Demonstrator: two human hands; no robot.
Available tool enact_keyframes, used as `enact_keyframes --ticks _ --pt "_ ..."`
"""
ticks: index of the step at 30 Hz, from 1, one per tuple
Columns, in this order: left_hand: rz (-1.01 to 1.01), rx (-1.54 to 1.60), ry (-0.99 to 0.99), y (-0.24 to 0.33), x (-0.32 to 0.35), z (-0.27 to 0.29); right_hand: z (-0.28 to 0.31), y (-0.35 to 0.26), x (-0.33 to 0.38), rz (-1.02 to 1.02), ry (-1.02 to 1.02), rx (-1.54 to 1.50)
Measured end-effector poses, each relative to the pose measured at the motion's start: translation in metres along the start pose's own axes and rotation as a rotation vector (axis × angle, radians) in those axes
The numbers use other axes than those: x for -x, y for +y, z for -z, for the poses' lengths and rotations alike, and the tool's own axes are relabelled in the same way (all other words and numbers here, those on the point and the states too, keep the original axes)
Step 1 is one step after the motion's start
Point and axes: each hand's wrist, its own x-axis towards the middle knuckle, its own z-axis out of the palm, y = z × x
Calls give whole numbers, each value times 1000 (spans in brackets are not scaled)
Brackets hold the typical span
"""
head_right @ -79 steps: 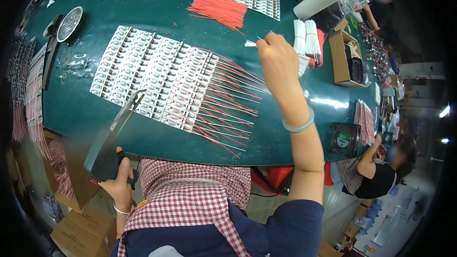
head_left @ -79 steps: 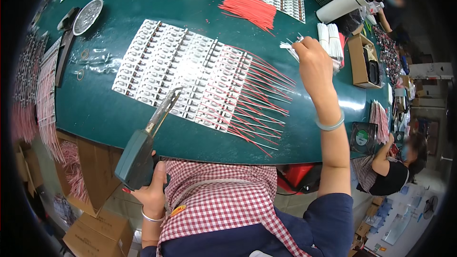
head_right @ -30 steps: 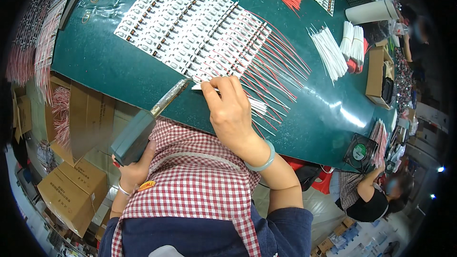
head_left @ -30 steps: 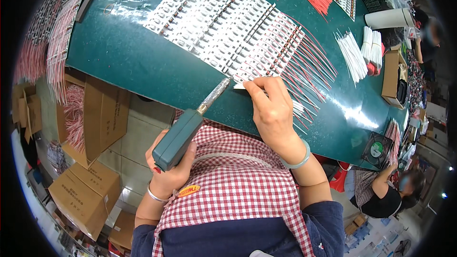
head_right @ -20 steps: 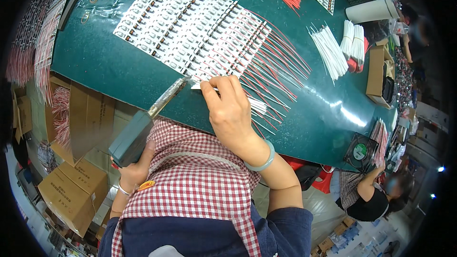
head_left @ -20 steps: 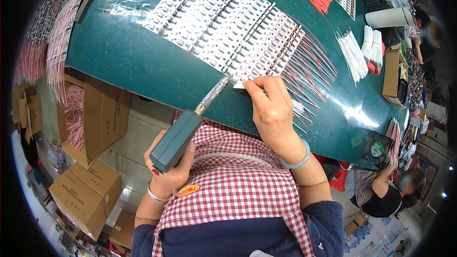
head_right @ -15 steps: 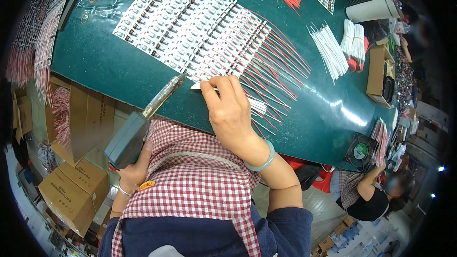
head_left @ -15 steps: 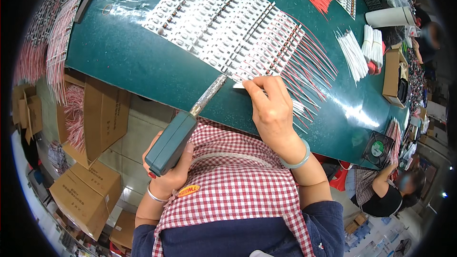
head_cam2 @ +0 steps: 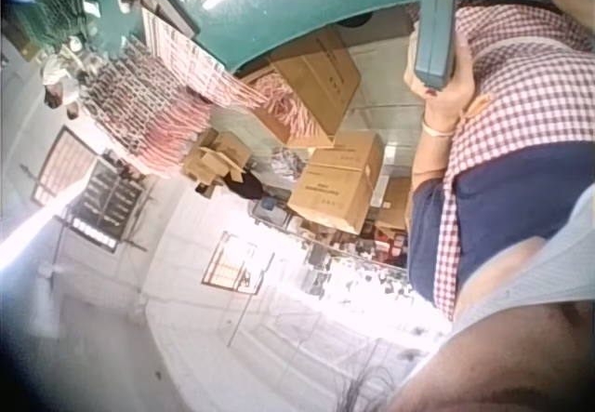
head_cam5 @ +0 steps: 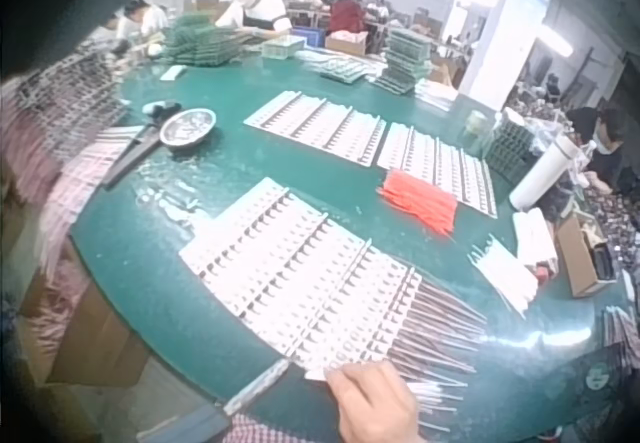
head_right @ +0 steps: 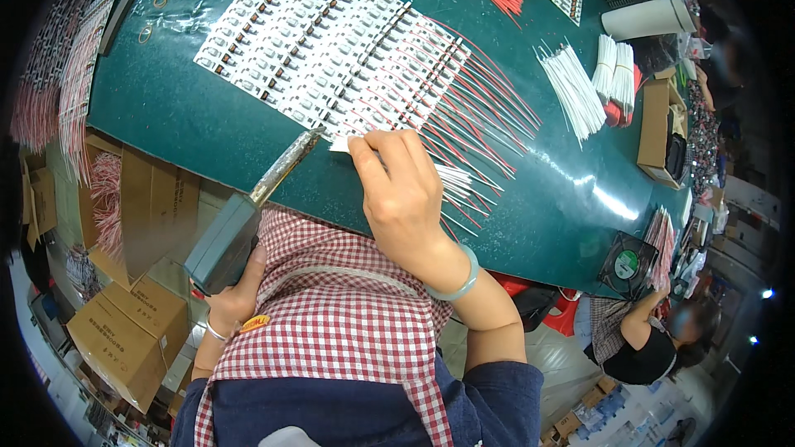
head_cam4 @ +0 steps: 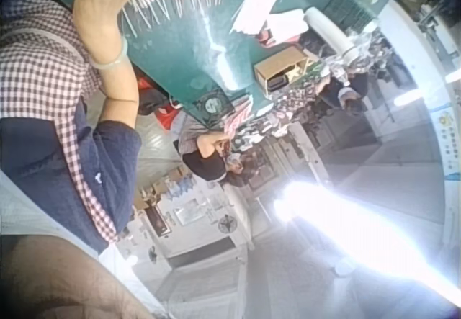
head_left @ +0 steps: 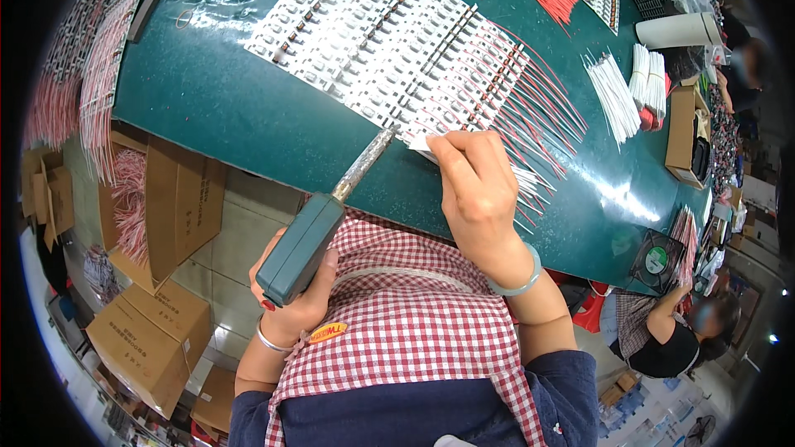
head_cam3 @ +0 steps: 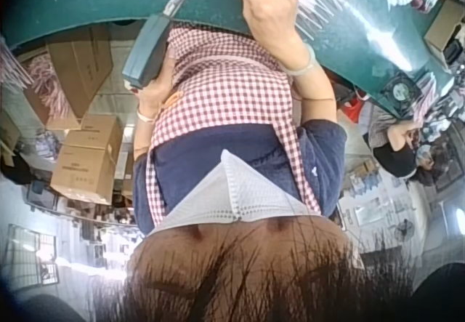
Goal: The person uses a soldering iron to attach red and white wires to a white plastic grid on a green table. The person picks up individual wires, places them into slots on the grid, and applies the soldering iron to secure them. The process is repeated for multiple wires throughout the clip.
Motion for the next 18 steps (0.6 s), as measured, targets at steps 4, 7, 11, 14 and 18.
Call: enact_keyframes --ticks 4,7,11,14,18 --pt "9 -5 -16 3 -4 -2 -7 5 -1 9 -12 4" --pt "-49 -14 -42 5 -8 -2 -10 7 0 9 -26 7" --pt "-46 -28 -48 11 -13 -4 -10 7 0 13 -47 25" --pt "-20 -21 -49 10 -12 -6 -10 7 -1 10 -44 28" --pt "-71 -63 -74 12 -16 -6 -12 7 -1 7 -48 37"
